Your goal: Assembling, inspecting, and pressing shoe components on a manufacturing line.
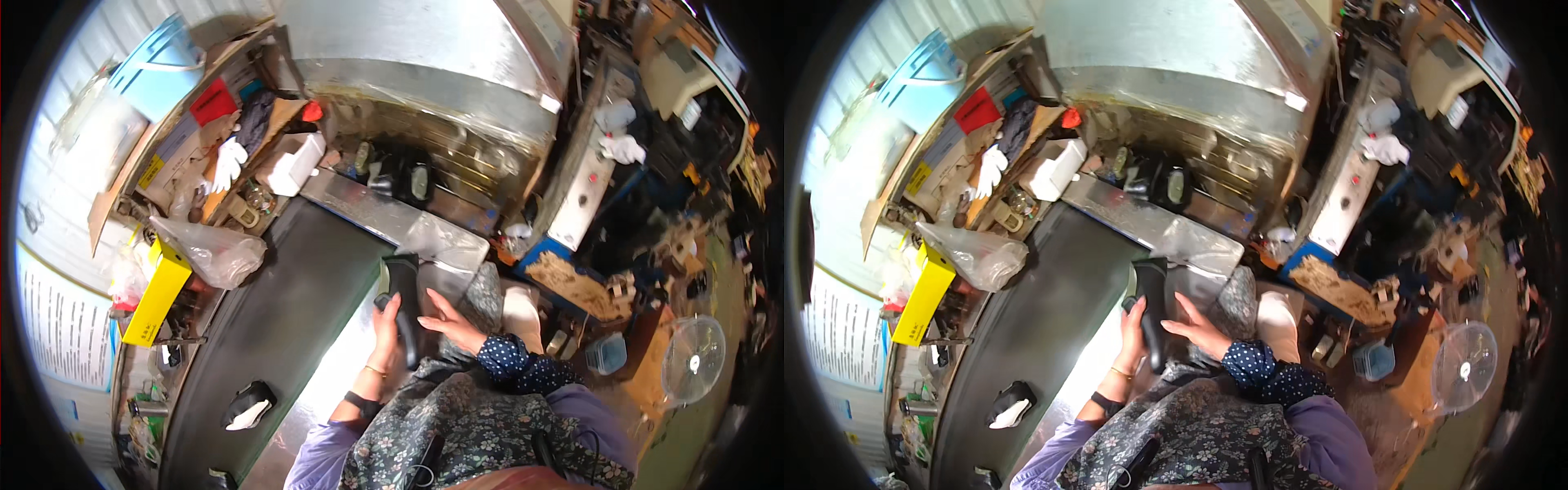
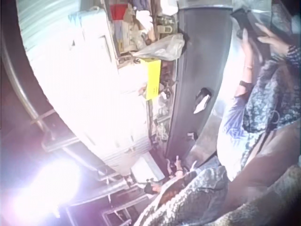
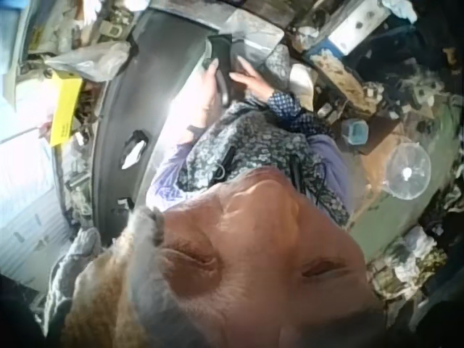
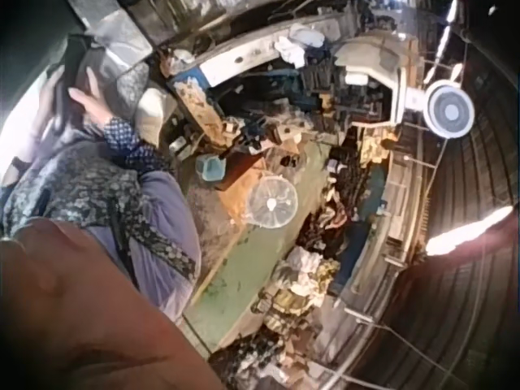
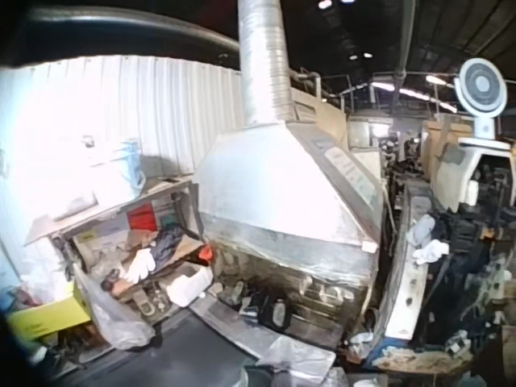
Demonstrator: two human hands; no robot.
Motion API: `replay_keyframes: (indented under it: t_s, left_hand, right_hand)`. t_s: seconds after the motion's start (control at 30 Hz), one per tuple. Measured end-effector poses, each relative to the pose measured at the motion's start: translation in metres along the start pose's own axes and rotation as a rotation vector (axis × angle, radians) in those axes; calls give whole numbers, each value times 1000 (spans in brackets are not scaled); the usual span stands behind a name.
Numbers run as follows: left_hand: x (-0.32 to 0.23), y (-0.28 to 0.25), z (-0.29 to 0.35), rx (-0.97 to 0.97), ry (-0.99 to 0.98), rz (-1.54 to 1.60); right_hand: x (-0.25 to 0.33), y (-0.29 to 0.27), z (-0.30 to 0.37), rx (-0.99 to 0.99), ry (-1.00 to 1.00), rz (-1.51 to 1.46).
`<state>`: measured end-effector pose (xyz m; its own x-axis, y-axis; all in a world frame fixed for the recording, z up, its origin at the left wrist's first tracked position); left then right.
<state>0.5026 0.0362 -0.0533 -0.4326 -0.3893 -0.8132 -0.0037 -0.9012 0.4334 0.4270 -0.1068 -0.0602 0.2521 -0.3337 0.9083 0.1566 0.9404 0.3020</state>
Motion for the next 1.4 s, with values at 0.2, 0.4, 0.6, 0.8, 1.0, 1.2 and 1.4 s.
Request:
replay_keyframes:
  t_s: [0.2, 0.4, 0.6, 0.8, 1.0, 1.2, 1.4]
  left_hand:
    - [17, 130, 69, 734, 190, -297]
    - [50, 77, 78, 743, 83, -593]
    - [72, -15, 66, 379, -28, -642]
    - [86, -9, 74, 511, 87, -633]
    - [103, 1, 86, 583, 86, -874]
    - [101, 9, 88, 594, 60, -879]
    - [81, 31, 95, 562, 144, -1088]
  right_hand:
    - [109, -106, 108, -132, -130, -576]
    - [251, -301, 240, -979, -718, 915]
    - [318, -436, 311, -1511, -255, 1312]
    - [333, -476, 313, -1381, -78, 1204]
    - [294, -455, 288, -1526, 44, 1272]
    - [273, -450, 283, -1678, -123, 1388]
    - [291, -450, 285, -1631, -135, 1364]
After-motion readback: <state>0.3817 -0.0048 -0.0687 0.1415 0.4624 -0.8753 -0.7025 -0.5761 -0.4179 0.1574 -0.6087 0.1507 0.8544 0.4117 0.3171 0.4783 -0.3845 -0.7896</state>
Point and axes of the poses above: each hand's wrist, its own z-axis away from the middle knuckle, its own y-axis out of the palm, x = y × z, the point moved 5 cm from there along -z, towards the middle knuckle, and after that the axes turned 2 degrees about -x, right-handed, at the moved point
